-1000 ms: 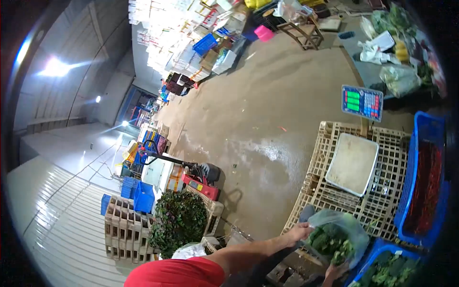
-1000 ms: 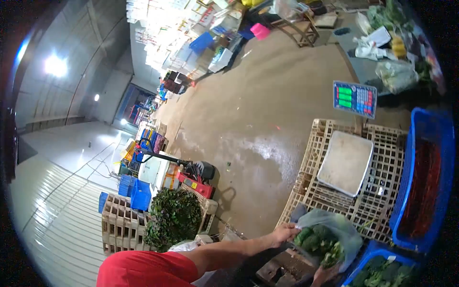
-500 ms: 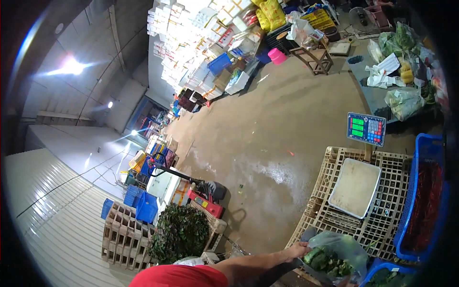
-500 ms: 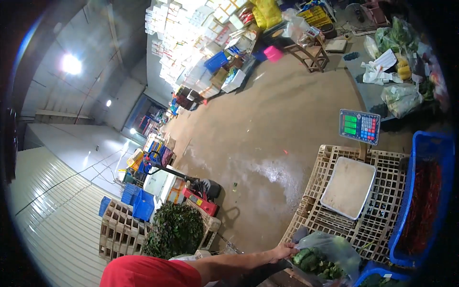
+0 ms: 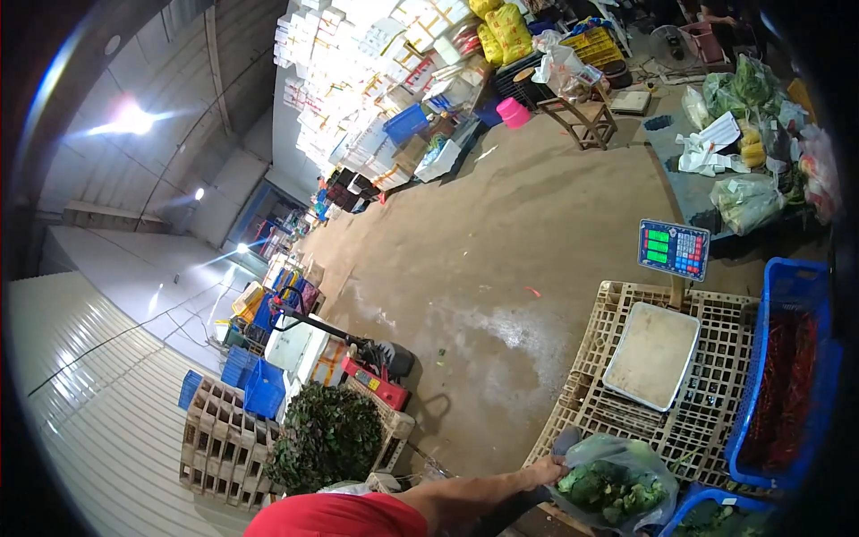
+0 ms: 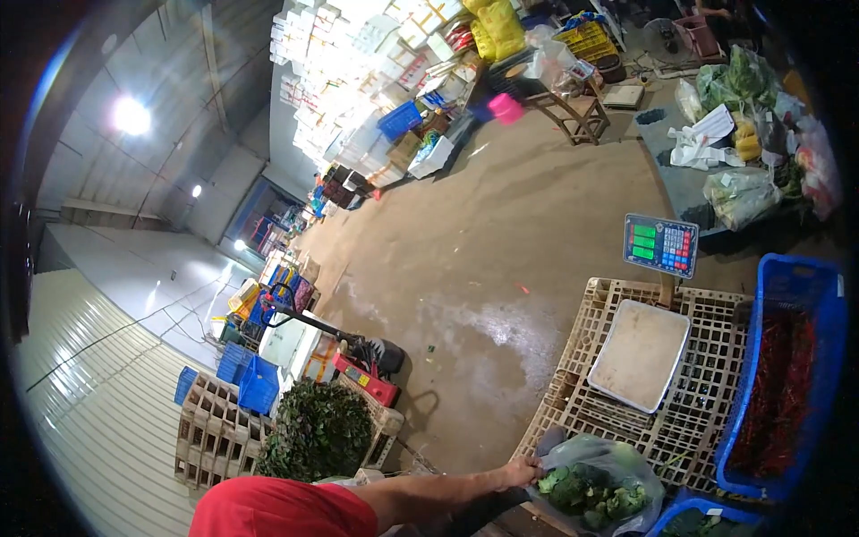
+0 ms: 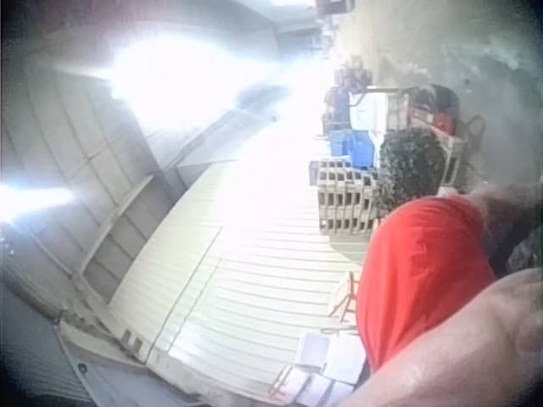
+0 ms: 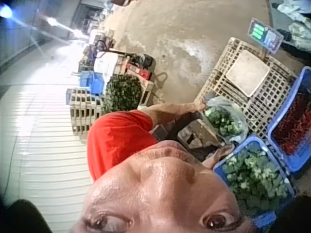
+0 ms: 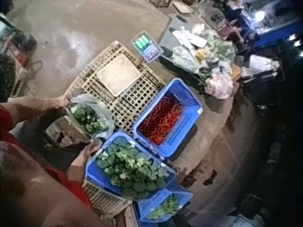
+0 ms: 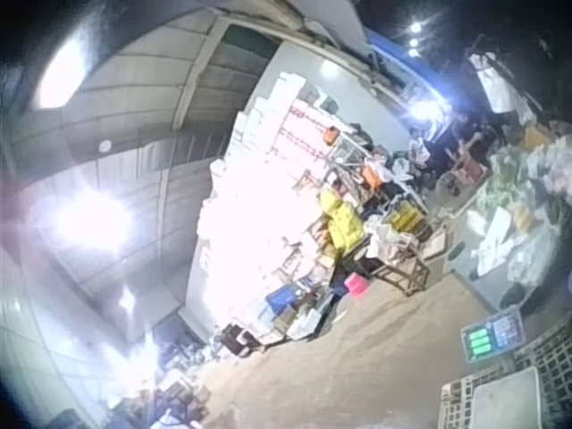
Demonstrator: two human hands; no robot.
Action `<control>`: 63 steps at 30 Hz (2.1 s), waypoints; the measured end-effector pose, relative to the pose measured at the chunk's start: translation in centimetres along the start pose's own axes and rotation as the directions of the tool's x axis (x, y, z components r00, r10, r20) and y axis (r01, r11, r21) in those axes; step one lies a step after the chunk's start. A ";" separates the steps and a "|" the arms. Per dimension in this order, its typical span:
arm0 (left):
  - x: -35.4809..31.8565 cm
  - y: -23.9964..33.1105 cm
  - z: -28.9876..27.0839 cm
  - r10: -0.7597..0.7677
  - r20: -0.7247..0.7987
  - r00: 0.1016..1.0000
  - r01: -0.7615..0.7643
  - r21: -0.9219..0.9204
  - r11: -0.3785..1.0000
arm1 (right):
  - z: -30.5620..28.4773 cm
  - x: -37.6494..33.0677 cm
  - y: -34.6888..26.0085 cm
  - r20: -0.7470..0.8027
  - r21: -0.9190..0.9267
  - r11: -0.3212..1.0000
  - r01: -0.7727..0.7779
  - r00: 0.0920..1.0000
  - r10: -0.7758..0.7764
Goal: Picking broccoli from a crate, putting it into a plastic bag, weighing it on a scale, and tying the bag.
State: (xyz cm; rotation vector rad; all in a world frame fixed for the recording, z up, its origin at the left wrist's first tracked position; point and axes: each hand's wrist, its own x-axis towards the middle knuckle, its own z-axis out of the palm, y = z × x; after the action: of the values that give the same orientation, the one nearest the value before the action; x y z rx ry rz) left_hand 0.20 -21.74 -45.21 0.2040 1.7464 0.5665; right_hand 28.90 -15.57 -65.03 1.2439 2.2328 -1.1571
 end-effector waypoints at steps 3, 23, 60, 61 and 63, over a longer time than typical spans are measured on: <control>-0.3 -0.2 -0.2 -0.020 0.013 1.000 0.020 0.042 0.999 | -0.3 -1.3 0.4 0.071 -0.091 0.995 0.029 0.997 -0.022; -3.3 5.1 4.1 0.051 -0.176 0.983 -0.066 -0.082 0.994 | -13.6 -24.7 1.3 -0.177 0.938 0.337 -0.078 0.731 0.660; -3.8 2.1 -0.2 0.100 0.089 0.991 -0.045 -0.482 0.875 | -12.9 -23.7 -2.7 -0.321 0.934 0.338 0.111 0.673 0.666; -3.4 2.0 0.1 0.116 0.127 0.985 -0.043 -0.470 0.882 | -13.6 -25.8 2.1 -0.594 0.786 0.612 0.089 0.384 0.707; -2.4 1.9 0.2 0.126 0.205 0.971 -0.013 -0.480 0.877 | -14.9 -32.6 11.7 -0.631 0.480 0.614 -0.626 0.239 0.738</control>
State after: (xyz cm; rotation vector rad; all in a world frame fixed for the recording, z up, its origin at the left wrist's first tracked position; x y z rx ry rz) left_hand 0.65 -21.06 -42.24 -0.0164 1.3308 0.9693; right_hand 58.19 -18.40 -41.49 2.8578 1.5484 -0.3433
